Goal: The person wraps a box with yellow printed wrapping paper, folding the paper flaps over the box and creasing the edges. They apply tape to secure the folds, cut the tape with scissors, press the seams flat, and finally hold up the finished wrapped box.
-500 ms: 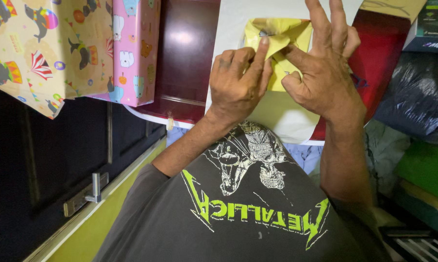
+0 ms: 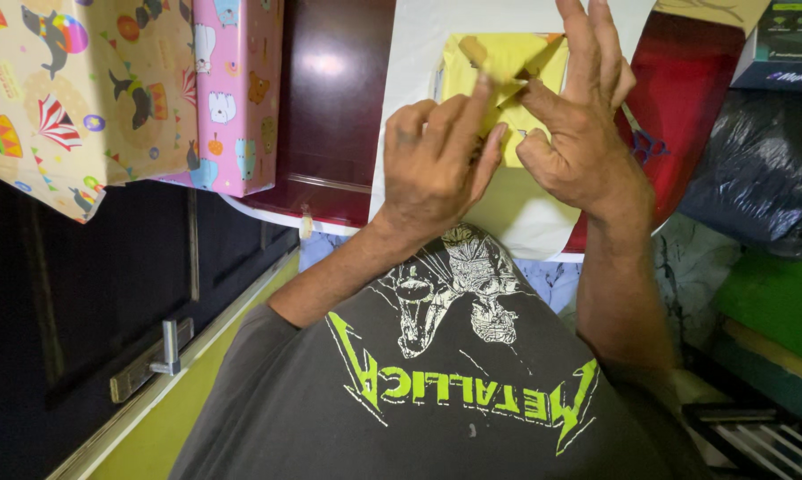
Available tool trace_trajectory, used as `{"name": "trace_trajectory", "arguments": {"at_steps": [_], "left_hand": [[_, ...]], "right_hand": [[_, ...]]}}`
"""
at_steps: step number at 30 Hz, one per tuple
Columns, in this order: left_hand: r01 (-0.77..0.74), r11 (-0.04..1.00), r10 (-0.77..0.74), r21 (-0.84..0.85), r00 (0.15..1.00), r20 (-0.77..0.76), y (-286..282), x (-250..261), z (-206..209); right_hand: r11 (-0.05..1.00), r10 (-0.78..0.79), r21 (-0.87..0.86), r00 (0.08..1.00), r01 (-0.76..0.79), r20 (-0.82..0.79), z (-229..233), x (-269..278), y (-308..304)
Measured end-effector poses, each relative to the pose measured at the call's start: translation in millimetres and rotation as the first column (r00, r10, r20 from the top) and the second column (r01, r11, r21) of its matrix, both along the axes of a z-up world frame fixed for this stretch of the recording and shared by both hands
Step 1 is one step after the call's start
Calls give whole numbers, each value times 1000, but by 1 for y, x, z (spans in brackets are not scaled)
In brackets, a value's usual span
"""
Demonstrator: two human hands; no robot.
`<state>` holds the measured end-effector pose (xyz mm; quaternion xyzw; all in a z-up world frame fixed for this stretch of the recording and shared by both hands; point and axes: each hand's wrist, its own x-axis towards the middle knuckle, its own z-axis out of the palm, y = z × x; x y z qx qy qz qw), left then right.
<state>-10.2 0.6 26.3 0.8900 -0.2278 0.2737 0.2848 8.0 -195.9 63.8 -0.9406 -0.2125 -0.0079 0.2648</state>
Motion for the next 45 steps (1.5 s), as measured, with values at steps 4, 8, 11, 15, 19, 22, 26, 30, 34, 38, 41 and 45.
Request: {"name": "trace_trajectory", "arguments": {"at_steps": [4,8,11,15,19,22,26,30,34,38,41,45], "left_hand": [[-6,983,1,-184,1000,-27,11,5,1],[-60,975,44,-212,996,-77,17,15,9],[-44,972,17,-232,993,-119,21,18,24],[68,977,-68,-201,998,7,23,33,48],[200,979,-200,45,980,-2,28,62,60],[329,937,-318,118,942,-102,28,86,59],[338,918,-314,207,939,-143,17,104,51],[277,922,-281,272,959,-25,13,102,53],[148,868,-123,475,989,-82,2,92,67],[16,870,-105,493,983,152,0,27,77],[120,849,-165,515,985,43,-4,0,67],[106,813,-106,572,994,-34,-10,-7,43]], "right_hand": [[1000,-22,17,998,23,-58,-6,-2,-2],[1000,-11,-15,1000,10,-15,-9,-3,-5],[1000,-17,-18,999,16,-27,-8,-4,-5],[1000,-5,-9,1000,5,-11,-5,-4,-3],[1000,-6,-4,1000,6,-9,-1,-1,-2],[999,-40,5,997,40,-63,0,-3,-4],[1000,-8,3,1000,8,18,-6,-2,-7],[1000,-2,-5,1000,2,29,-10,-1,-9],[999,-4,35,1000,4,6,-7,-1,-7],[997,-19,76,999,22,-45,4,2,-1],[994,-39,94,995,48,-92,6,4,0],[993,20,117,1000,-17,-24,0,7,-1]]}}
